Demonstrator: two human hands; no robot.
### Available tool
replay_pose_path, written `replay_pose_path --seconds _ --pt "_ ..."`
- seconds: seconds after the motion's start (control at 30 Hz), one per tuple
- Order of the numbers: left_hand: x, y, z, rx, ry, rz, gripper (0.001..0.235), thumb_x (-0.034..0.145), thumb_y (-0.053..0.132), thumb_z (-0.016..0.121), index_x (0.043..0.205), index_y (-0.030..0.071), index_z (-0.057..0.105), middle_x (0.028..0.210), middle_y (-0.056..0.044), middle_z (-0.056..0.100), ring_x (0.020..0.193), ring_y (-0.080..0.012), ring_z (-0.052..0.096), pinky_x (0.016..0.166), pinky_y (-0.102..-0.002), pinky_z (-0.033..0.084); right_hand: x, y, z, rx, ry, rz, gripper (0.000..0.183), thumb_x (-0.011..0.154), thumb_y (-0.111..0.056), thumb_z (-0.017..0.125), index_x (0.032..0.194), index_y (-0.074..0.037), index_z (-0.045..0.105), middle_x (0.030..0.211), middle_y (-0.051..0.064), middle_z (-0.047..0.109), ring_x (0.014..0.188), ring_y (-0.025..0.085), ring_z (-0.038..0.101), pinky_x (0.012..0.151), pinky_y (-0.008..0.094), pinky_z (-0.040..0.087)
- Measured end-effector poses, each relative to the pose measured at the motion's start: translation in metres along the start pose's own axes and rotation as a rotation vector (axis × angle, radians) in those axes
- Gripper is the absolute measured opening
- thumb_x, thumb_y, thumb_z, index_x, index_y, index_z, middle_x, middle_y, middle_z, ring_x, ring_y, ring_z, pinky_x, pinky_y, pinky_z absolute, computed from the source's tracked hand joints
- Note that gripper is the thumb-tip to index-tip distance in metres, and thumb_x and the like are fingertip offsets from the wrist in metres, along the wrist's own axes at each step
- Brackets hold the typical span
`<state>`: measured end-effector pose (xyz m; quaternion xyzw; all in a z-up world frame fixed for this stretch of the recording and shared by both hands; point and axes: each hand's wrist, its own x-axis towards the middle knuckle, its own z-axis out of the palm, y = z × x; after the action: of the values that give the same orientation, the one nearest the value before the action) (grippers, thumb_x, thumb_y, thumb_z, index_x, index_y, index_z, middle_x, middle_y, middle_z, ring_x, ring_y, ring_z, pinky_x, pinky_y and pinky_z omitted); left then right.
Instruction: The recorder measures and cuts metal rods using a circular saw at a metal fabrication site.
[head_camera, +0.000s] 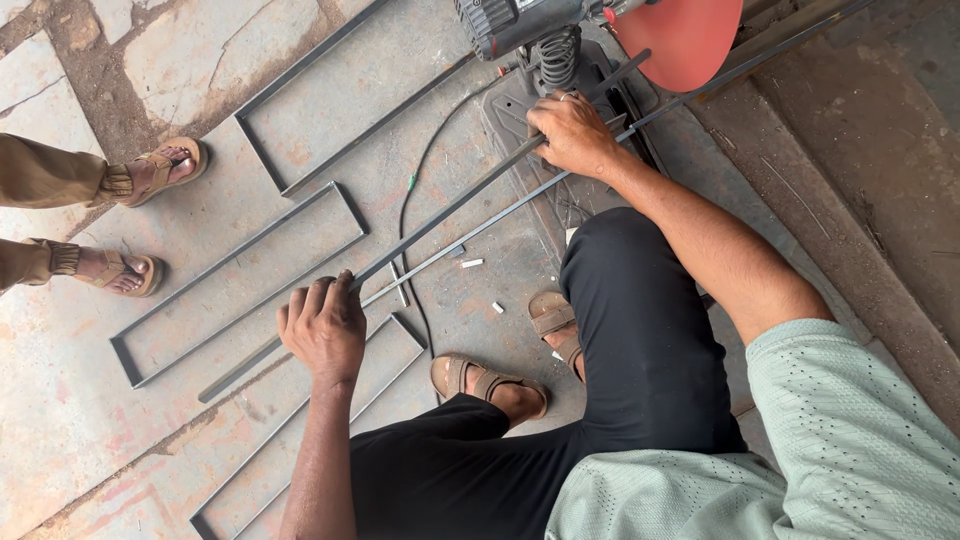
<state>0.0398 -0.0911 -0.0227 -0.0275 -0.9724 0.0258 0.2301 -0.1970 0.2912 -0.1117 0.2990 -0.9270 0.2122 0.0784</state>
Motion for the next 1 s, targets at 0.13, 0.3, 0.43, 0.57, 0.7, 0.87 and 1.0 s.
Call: replay_pose_path --seconds 0.13,0.3,0.43,0.57,0.7,0.87,1.0 --pt "0.004 -0.001 -0.002 0.012 0.055 -0.012 0.007 0.103 0.023 0.075 0.098 0.021 0.072 0.098 0.005 0.069 0.096 -0.0157 0.062 0.09 -0.037 0.041 -0.003 0.0 -0.001 0.038 -0.002 0.022 0.026 0.08 -0.019 0.089 0.09 -0.009 0.067 0.092 0.004 0.069 0.099 0.024 0.066 0.097 0.048 0.044" --pt "0.013 0.005 -0.008 0.002 0.132 -0.03 0.009 0.102 0.021 0.077 0.098 0.021 0.069 0.103 0.004 0.071 0.1 -0.0193 0.062 0.095 -0.042 0.039 -0.009 0.003 -0.006 0.057 0.065 -0.01 0.026 0.081 -0.018 0.088 0.088 -0.01 0.065 0.091 0.004 0.067 0.097 0.025 0.066 0.092 0.047 0.042" --pt "0.011 -0.004 -0.012 -0.111 0.096 -0.007 0.014 0.094 0.018 0.073 0.107 0.019 0.07 0.105 -0.002 0.068 0.106 -0.0245 0.059 0.101 -0.048 0.038 -0.016 0.006 0.007 0.083 0.108 -0.049 0.032 0.084 -0.028 0.089 0.086 -0.009 0.063 0.089 0.01 0.065 0.092 0.034 0.064 0.083 0.049 0.04" --pt "-0.01 -0.037 0.02 -0.141 -0.143 -0.114 0.012 0.095 0.021 0.069 0.106 0.017 0.068 0.105 -0.004 0.068 0.107 -0.0268 0.059 0.097 -0.049 0.037 -0.045 -0.003 -0.009 0.029 -0.098 -0.213 0.036 0.083 -0.037 0.089 0.091 -0.008 0.069 0.085 0.009 0.07 0.081 0.031 0.068 0.076 0.047 0.05" --pt "-0.064 -0.063 0.103 -0.173 -0.491 -0.345 0.007 0.095 0.026 0.069 0.097 0.019 0.071 0.099 -0.005 0.071 0.103 -0.0283 0.066 0.091 -0.051 0.043 -0.079 0.0 0.01 -0.005 -0.435 -0.056 0.042 0.09 -0.051 0.077 0.107 -0.012 0.079 0.082 0.012 0.075 0.082 0.031 0.073 0.084 0.046 0.053" --pt "-0.154 -0.047 0.17 -0.139 -0.707 -0.582 0.007 0.096 0.02 0.066 0.097 0.021 0.073 0.107 -0.005 0.072 0.111 -0.0264 0.065 0.101 -0.061 0.041 -0.11 -0.012 0.084 0.065 -0.535 0.006 0.046 0.098 -0.052 0.07 0.11 -0.009 0.077 0.092 0.015 0.076 0.093 0.034 0.073 0.09 0.048 0.054" --pt "-0.183 -0.017 0.193 -0.125 -0.59 -0.761 0.038 0.088 0.018 0.069 0.125 0.025 0.064 0.138 -0.012 0.056 0.138 -0.0331 0.045 0.11 -0.068 0.031 -0.123 -0.034 0.171 -0.019 -0.724 0.024 0.044 0.101 -0.053 0.064 0.113 -0.013 0.078 0.089 0.012 0.076 0.087 0.033 0.074 0.082 0.049 0.054"
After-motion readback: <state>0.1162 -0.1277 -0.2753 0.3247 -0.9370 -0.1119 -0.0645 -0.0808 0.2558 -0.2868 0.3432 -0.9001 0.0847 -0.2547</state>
